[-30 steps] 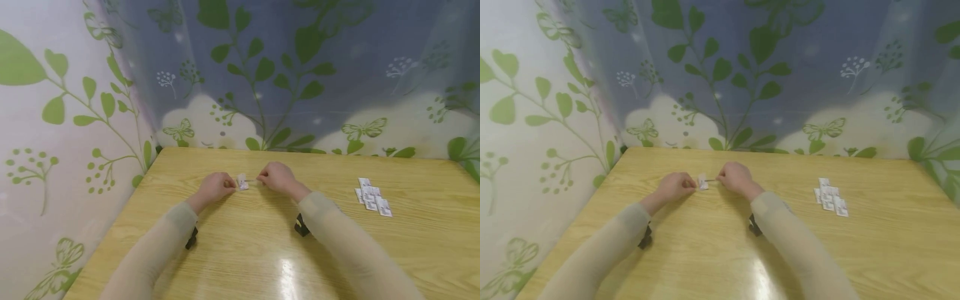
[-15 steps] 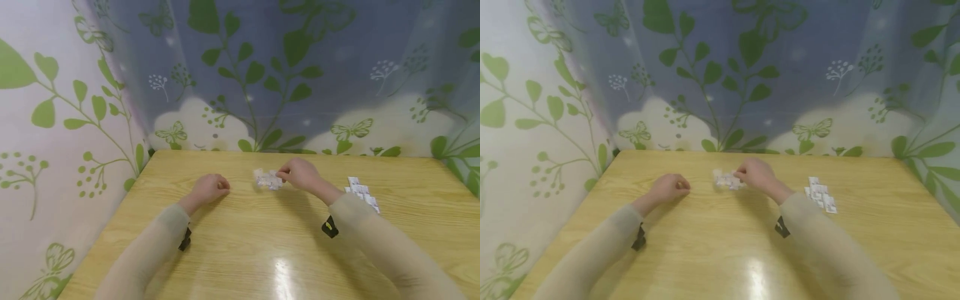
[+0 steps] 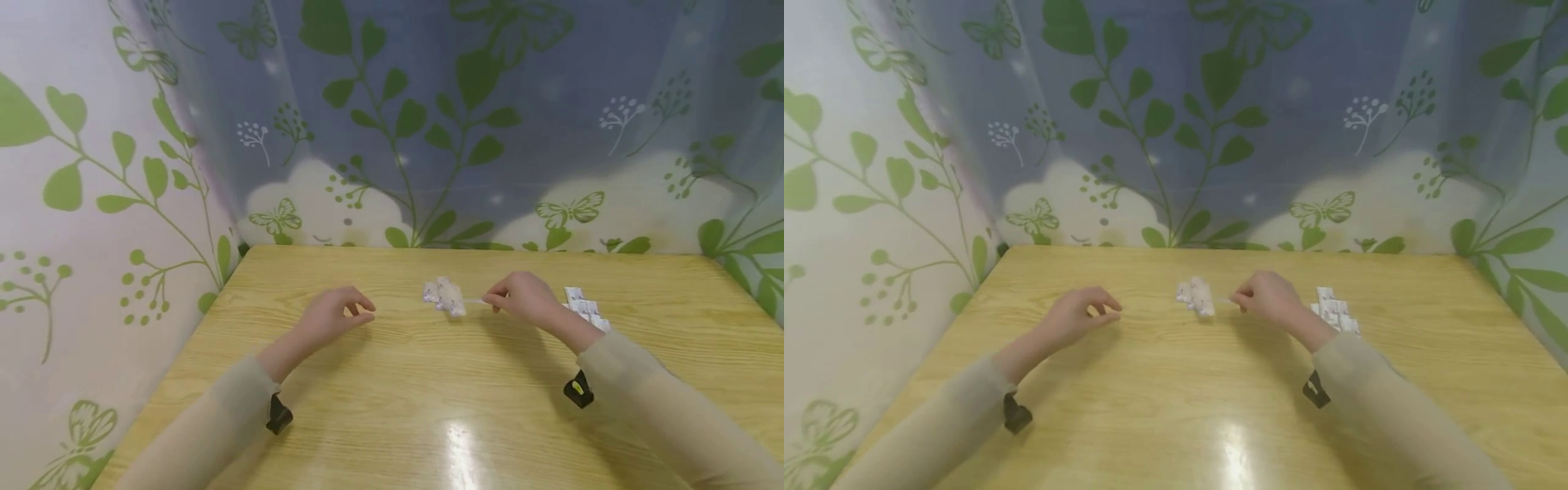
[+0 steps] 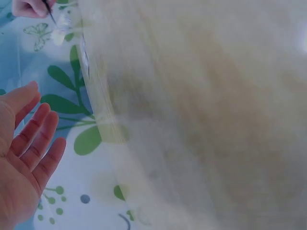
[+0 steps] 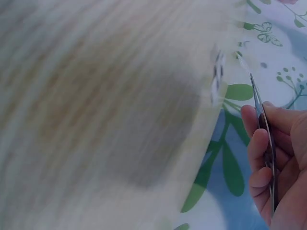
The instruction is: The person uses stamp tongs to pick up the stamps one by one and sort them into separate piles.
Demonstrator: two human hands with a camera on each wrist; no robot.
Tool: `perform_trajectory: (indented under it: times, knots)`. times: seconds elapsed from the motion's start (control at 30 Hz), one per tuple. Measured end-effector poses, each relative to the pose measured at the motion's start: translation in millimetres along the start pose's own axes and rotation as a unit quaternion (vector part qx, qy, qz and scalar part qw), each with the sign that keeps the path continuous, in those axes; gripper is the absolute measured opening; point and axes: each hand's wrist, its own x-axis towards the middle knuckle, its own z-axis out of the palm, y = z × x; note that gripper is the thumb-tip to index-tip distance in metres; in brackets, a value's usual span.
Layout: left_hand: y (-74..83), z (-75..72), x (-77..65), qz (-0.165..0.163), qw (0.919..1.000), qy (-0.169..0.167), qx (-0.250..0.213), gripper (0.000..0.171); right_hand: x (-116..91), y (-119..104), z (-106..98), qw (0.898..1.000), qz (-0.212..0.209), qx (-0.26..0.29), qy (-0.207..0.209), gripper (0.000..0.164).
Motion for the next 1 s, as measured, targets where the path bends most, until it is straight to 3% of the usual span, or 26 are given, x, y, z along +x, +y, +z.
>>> perform_trajectory:
  times: [0.17, 0.5, 0.8, 1.0]
  knots:
    - [-3.4, -0.2, -19.1, 0.007, 0.9998, 0.012, -0.015, 0.014, 1, 5, 6, 1.000, 0.008, 0.004, -0.004, 0.023]
    - [-20.6, -10.4, -46.1, -0.019, 0.9980, 0.048, -0.036, 0.013, 6, 10, 18, 1.000, 0.020, -0.012, -0.013, 0.022]
    - [-27.2, -16.3, -54.0, -0.030, 0.9973, 0.062, -0.026, 0.013, 2, 13, 17, 1.000, 0.026, -0.010, -0.013, 0.023]
    - [-28.8, -17.5, -57.7, -0.032, 0.9967, 0.068, -0.031, 0.013, -13, 16, 12, 1.000, 0.022, -0.005, 0.002, 0.024]
